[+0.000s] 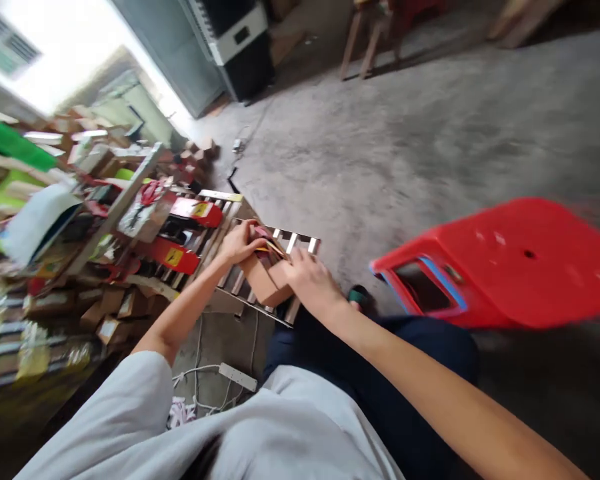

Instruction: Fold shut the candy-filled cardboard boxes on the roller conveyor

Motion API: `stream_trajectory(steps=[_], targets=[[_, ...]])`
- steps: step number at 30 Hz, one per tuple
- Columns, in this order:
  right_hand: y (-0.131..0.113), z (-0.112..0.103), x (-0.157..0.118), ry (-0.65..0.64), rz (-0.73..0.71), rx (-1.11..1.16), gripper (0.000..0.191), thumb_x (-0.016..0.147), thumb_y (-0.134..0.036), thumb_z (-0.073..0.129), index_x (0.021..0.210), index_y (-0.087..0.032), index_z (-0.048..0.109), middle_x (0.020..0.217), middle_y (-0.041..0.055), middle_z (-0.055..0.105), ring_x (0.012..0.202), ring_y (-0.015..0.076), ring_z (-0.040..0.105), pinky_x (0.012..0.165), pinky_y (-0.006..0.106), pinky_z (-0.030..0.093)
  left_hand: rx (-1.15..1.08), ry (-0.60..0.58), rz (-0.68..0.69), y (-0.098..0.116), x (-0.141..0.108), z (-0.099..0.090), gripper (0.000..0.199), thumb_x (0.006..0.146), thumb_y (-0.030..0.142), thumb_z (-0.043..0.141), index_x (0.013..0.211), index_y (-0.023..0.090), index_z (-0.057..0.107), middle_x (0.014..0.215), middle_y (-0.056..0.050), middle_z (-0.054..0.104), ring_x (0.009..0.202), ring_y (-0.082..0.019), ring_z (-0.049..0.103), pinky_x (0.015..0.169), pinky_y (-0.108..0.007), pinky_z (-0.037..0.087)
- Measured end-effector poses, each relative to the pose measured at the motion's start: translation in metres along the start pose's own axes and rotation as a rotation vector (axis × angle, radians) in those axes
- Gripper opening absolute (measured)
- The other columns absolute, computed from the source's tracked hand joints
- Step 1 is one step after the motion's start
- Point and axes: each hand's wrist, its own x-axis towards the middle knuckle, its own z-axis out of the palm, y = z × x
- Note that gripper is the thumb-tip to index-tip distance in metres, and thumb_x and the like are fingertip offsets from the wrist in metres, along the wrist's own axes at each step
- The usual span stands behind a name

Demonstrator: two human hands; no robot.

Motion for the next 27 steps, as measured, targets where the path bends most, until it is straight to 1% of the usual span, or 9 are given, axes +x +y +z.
stream_trajectory(steps=[2,5,7,11,15,18,21,24,27], targets=[[0.009,0.009,-0.005,0.093,-0.111,-0.014,0.027,0.093,-0.010,0.047,0.097,-0.018,0.073,0.101,0.0134,0.065,0.098,0.0265,0.056,0.081,0.036,0.045,-0.025,-0.016,0.036,0.002,-0.004,0.001,0.066,0.083,0.064,0.064,0.133,0.022,0.051,0.120,-0.010,0.066,0.109,-0.029,0.064,0.093,-0.040,0.050],[0.019,0.013,0.003,0.250,-0.246,-0.012,0.030,0.087,-0.005,0.047,0.084,-0.021,0.073,0.123,0.0160,0.061,0.126,0.0318,0.048,0.097,0.043,0.045,-0.033,-0.019,0.064,-0.001,-0.001,0.007,0.075,0.079,0.070,0.065,0.134,0.021,0.050,0.124,-0.011,0.065,0.115,-0.029,0.062,0.097,-0.040,0.049],[0.016,0.007,0.013,0.287,-0.288,-0.015,0.031,0.084,-0.004,0.047,0.077,-0.022,0.072,0.135,0.0154,0.057,0.132,0.0331,0.045,0.101,0.046,0.046,-0.027,-0.015,0.073,-0.003,0.001,0.012,0.080,0.077,0.072,0.066,0.135,0.020,0.048,0.126,-0.012,0.064,0.118,-0.031,0.060,0.101,-0.043,0.048],[-0.007,0.001,0.042,0.106,-0.250,-0.015,0.030,0.084,-0.005,0.049,0.074,-0.021,0.072,0.111,0.0168,0.066,0.100,0.0301,0.063,0.078,0.041,0.057,-0.003,-0.030,0.077,0.000,-0.003,0.016,0.079,0.079,0.066,0.066,0.138,0.017,0.046,0.127,-0.015,0.063,0.120,-0.033,0.059,0.102,-0.048,0.047],[-0.026,0.033,0.078,-0.074,-0.139,0.067,0.033,0.083,-0.001,0.044,0.086,-0.012,0.075,0.097,0.0218,0.067,0.084,0.0294,0.069,0.062,0.037,0.057,0.000,-0.038,0.081,0.001,-0.006,0.014,0.058,0.093,0.055,0.052,0.138,0.019,0.047,0.131,-0.012,0.062,0.122,-0.029,0.058,0.103,-0.045,0.047],[-0.033,0.070,0.093,-0.021,0.052,0.225,0.039,0.083,0.002,0.038,0.095,-0.005,0.074,0.091,0.0274,0.067,0.074,0.0332,0.071,0.057,0.042,0.056,-0.003,-0.027,0.072,0.001,-0.005,0.014,0.045,0.101,0.047,0.036,0.137,0.023,0.049,0.130,-0.008,0.064,0.122,-0.024,0.059,0.104,-0.039,0.046],[-0.034,0.094,0.101,0.042,0.121,0.362,0.036,0.084,-0.001,0.040,0.091,-0.008,0.075,0.077,0.0240,0.067,0.065,0.0317,0.071,0.057,0.042,0.054,0.024,-0.028,0.062,0.000,-0.003,0.016,0.046,0.101,0.044,0.039,0.138,0.019,0.048,0.132,-0.009,0.063,0.123,-0.023,0.058,0.105,-0.037,0.046],[-0.031,0.099,0.104,0.094,0.100,0.483,0.029,0.081,-0.003,0.047,0.077,-0.015,0.073,0.060,0.0127,0.063,0.059,0.0275,0.069,0.061,0.042,0.054,0.042,-0.030,0.061,0.001,-0.002,0.016,0.048,0.098,0.042,0.047,0.138,0.016,0.048,0.134,-0.011,0.062,0.124,-0.024,0.057,0.104,-0.038,0.047],[-0.030,0.094,0.098,0.185,0.075,0.648,0.028,0.075,0.001,0.051,0.059,-0.017,0.066,0.049,0.0084,0.055,0.060,0.0268,0.067,0.066,0.041,0.052,0.050,-0.031,0.044,0.003,-0.003,0.013,0.049,0.095,0.044,0.052,0.137,0.018,0.050,0.130,-0.011,0.064,0.121,-0.026,0.060,0.102,-0.039,0.049]])
